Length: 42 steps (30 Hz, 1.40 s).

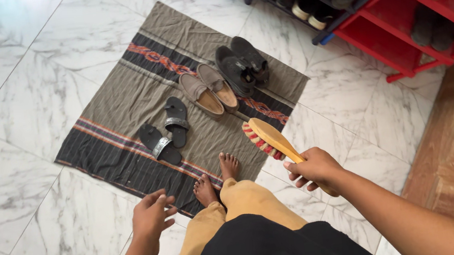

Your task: The person uses a wooden-handled brush to clean several pairs of shoes and sandals. They pick up each item from a mat, brush the soles and uppers, then place them back on the mat or onto a nearby shoe rack.

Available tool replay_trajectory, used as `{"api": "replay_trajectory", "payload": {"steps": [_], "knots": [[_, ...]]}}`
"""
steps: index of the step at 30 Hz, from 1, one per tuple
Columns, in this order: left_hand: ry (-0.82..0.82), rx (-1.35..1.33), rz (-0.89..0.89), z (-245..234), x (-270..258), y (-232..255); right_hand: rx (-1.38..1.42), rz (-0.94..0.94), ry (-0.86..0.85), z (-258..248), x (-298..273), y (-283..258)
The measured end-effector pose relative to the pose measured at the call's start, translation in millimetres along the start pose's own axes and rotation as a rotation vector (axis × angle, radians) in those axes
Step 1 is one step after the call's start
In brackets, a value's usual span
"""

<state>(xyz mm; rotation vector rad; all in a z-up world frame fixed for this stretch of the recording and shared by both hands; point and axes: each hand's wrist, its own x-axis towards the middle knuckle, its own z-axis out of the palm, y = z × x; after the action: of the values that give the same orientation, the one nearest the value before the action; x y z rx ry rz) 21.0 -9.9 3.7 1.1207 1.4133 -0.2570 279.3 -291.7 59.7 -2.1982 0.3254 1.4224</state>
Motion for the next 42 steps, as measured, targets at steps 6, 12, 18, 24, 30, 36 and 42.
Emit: {"api": "replay_trajectory", "payload": {"steps": [6,12,18,24,30,36,42], "knots": [[0.076,-0.124,0.04,24,11,19,-0.189,-0.028,-0.066,-12,39,-27],[0.04,-0.181,0.029,50,43,18,-0.223,-0.082,-0.145,-12,86,-39],[0.021,-0.175,0.003,71,55,34,-0.238,-0.023,-0.162,15,95,-60],[0.044,-0.223,0.133,102,182,9,-0.107,-0.012,-0.247,90,185,-73],[0.09,-0.248,0.135,143,391,-48,0.066,-0.092,-0.298,192,319,-71],[0.16,-0.444,-0.33,183,598,-67,0.158,-0.176,-0.209,275,457,-68],[0.098,-0.697,-0.402,239,658,-152,0.075,-0.116,-0.1,281,512,-62]]}}
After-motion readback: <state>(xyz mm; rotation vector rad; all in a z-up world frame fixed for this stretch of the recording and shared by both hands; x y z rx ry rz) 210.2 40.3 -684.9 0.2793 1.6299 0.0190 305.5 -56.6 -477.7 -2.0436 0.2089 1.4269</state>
